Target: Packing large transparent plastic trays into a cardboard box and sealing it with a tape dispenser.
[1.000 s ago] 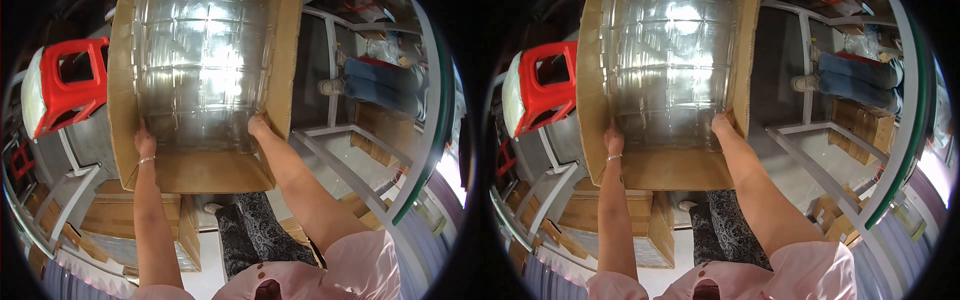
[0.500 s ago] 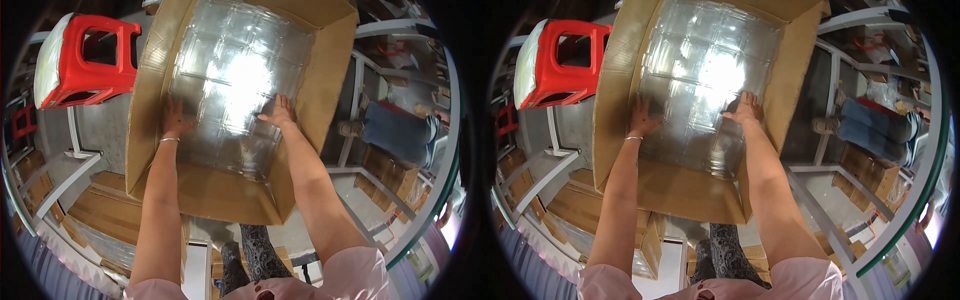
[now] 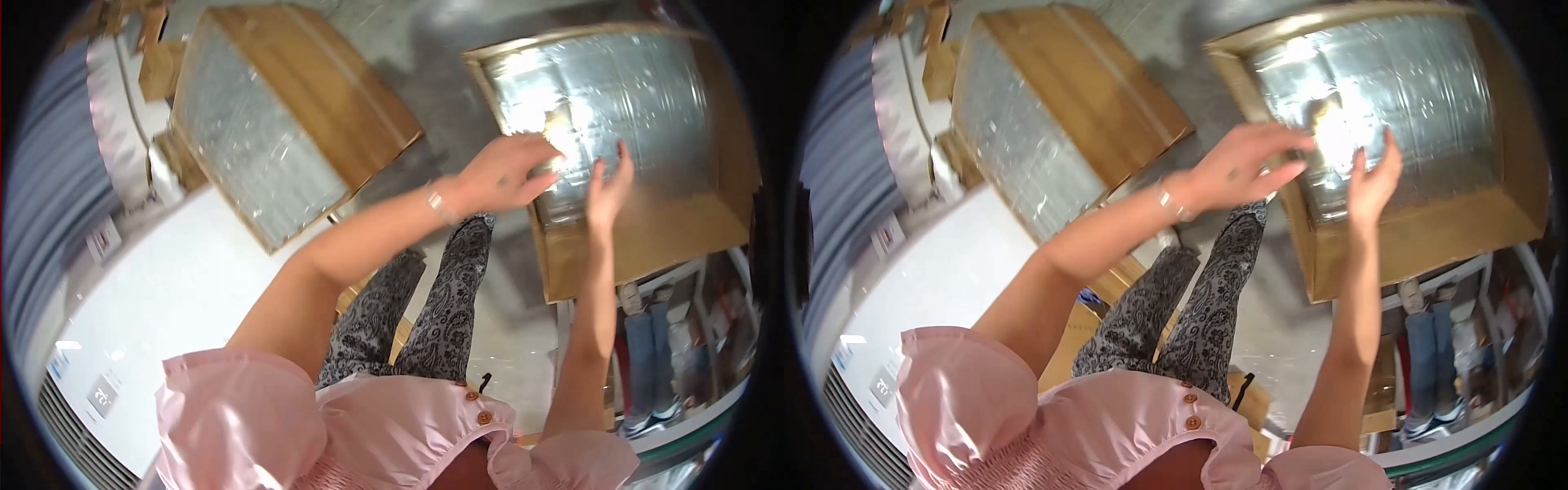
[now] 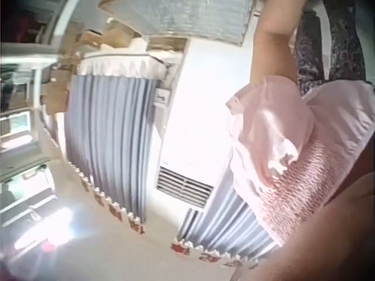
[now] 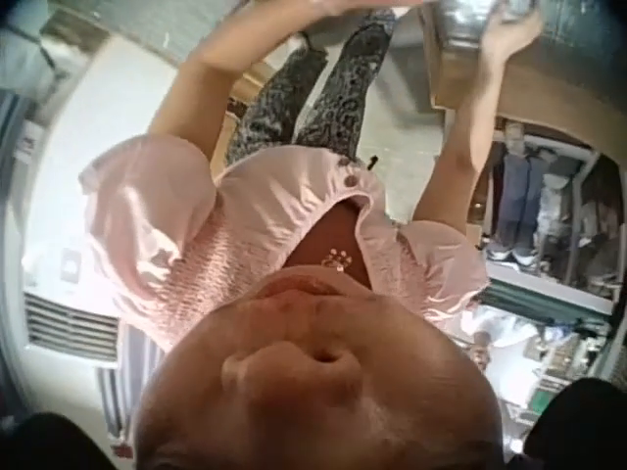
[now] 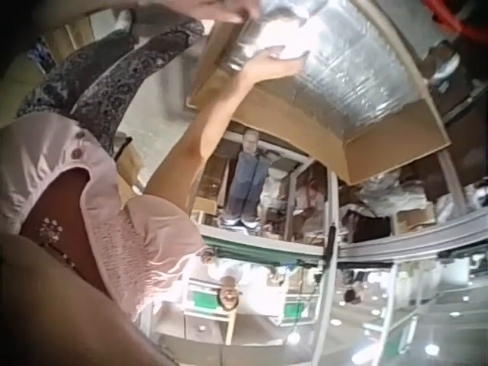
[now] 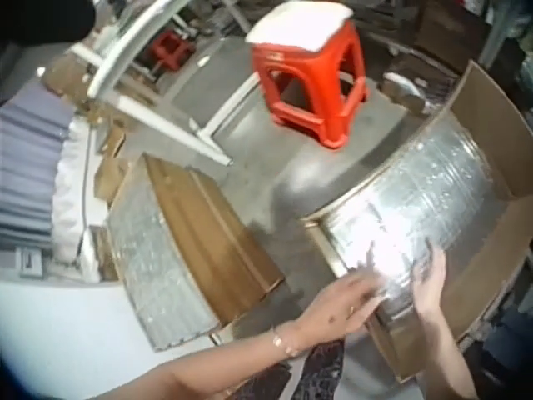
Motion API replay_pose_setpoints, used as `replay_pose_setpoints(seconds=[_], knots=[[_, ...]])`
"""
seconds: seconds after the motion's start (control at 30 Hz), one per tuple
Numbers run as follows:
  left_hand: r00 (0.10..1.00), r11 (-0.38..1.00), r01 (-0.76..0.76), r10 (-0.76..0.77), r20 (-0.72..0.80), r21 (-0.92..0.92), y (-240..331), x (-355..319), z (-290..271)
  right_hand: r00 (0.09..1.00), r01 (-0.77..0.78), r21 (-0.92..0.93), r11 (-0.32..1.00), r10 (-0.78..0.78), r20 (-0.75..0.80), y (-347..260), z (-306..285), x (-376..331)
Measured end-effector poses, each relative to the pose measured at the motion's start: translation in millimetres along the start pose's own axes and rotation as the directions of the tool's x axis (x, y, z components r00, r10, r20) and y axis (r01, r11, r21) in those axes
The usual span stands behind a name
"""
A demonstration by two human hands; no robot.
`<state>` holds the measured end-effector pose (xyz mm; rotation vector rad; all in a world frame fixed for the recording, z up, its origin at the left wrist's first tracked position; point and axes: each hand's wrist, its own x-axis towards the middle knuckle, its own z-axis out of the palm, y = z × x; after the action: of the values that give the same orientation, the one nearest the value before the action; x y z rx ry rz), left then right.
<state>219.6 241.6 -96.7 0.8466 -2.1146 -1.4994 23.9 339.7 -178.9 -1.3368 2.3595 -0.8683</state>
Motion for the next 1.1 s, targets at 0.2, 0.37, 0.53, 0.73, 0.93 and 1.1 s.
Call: replay_pose_setpoints(seconds=[0.2,0.37,0.53,0.73,0.93,1.1], knots=[[0.612,0.695,0.674,-0.716,-0.336,-0.252,7.3,-284.1,-65.5,0.715,0.574,0.379,0.725,-0.67,0.199,-227.5,83.3,-114.1],[0.245,0.286,0.938,-0.947,-0.21,-0.195,25.7,-498.8,-66.9,0.348,0.733,0.443,0.516,-0.844,0.408,-293.5,150.2,-230.2],[0.04,0.172,0.9,-0.948,-0.316,-0.402,42.6,-645.5,-26.6,0.278,0.786,0.237,0.571,-0.669,0.69,-301.2,199.5,-251.4],[-0.382,-0.225,0.381,-0.921,0.069,-0.897,55.8,-720.9,97.0,0.155,0.952,0.116,0.284,-0.772,0.616,-305.3,267.7,-208.5],[-0.222,-0.224,0.59,-0.969,0.111,-0.776,89.7,-658.9,167.9,0.268,0.963,-0.196,0.185,-0.61,0.746,-312.9,336.6,-133.6],[-0.295,-0.344,0.116,-0.908,0.298,-0.932,88.4,-659.7,225.4,0.319,0.919,-0.38,-0.103,-0.371,0.872,-256.7,398.6,-52.5]])
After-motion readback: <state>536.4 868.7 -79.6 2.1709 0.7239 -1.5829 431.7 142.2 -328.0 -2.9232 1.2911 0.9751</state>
